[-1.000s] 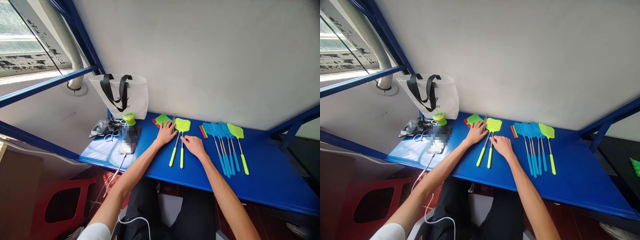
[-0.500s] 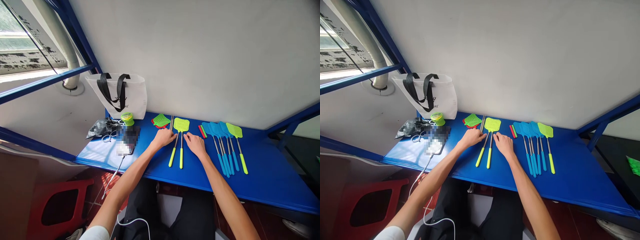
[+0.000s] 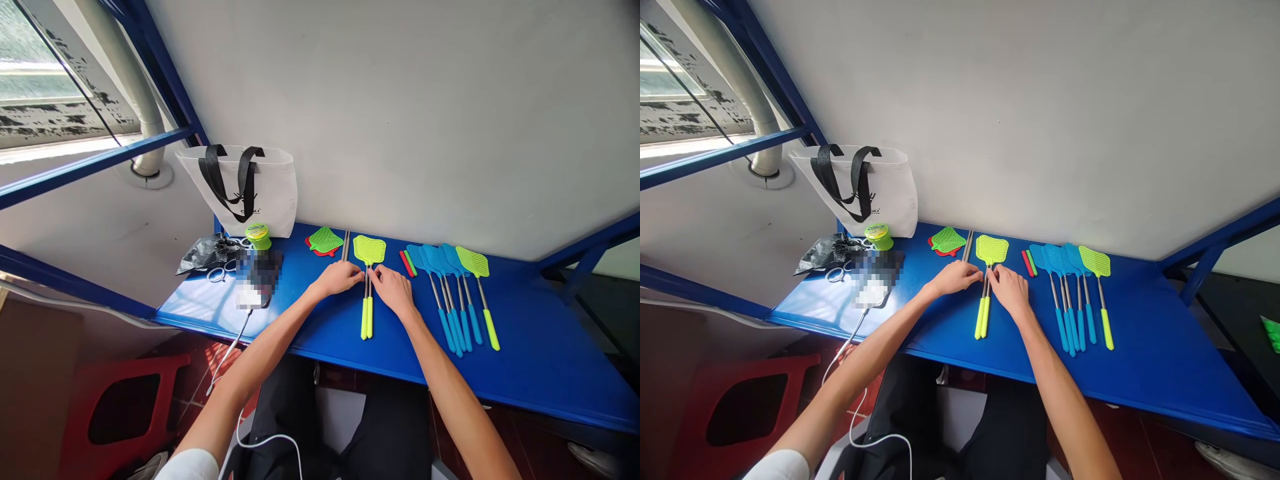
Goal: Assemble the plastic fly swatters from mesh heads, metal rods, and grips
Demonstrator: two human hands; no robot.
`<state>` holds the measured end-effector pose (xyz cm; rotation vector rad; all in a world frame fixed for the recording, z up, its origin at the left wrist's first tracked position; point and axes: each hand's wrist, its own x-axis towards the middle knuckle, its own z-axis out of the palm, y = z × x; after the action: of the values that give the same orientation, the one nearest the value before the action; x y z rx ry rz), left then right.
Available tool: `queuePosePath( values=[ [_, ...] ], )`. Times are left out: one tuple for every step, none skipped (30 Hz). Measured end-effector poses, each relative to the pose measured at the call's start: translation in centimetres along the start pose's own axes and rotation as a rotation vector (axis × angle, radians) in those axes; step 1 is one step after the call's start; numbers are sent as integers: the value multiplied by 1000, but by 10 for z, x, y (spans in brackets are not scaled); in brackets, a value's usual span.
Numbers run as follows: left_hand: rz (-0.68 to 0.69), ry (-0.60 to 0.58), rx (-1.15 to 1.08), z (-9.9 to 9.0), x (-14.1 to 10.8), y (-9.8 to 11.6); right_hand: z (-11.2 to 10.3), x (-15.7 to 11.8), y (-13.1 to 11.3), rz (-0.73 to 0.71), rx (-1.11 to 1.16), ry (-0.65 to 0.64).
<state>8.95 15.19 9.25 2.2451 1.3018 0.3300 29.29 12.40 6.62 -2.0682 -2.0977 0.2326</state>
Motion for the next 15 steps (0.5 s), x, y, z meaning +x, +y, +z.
queuePosePath(
  values=[
    [-22,55,-6,-1,1,-2,1,-1,-2,3,0,11],
    [-51,123,-11,-2,2,-5,1,-3,-5,6,-2,23],
    [-88,197,-11,-2,4,-9,2,-4,-8,9,-9,33],
    [-127,270,-7,-3,6,-13,2,-6,-11,11,-21,40],
    [-164,338,3,-3,8,-17,2,-7,-14,15,-35,41],
    [-196,399,19,-2,10,-23,2,-8,-17,19,-48,35],
    [-220,454,40,-1,13,-29,2,-8,-19,24,-56,24],
    [-233,500,63,0,16,-34,1,-8,-19,28,-57,10],
    [-235,538,84,2,19,-41,0,-8,-19,31,-52,-3],
    [-229,567,102,3,21,-47,-2,-7,-17,34,-44,-14],
    [-218,587,119,4,24,-52,-3,-6,-14,36,-38,-22],
    [-206,601,135,6,27,-58,-5,-5,-10,38,-34,-26],
    [-195,612,152,7,29,-64,-6,-4,-5,43,-31,-26],
    [-191,623,166,7,30,-69,-7,-3,0,50,-25,-25],
    [-193,634,178,8,31,-74,-8,-1,5,58,-12,-24]
  ],
)
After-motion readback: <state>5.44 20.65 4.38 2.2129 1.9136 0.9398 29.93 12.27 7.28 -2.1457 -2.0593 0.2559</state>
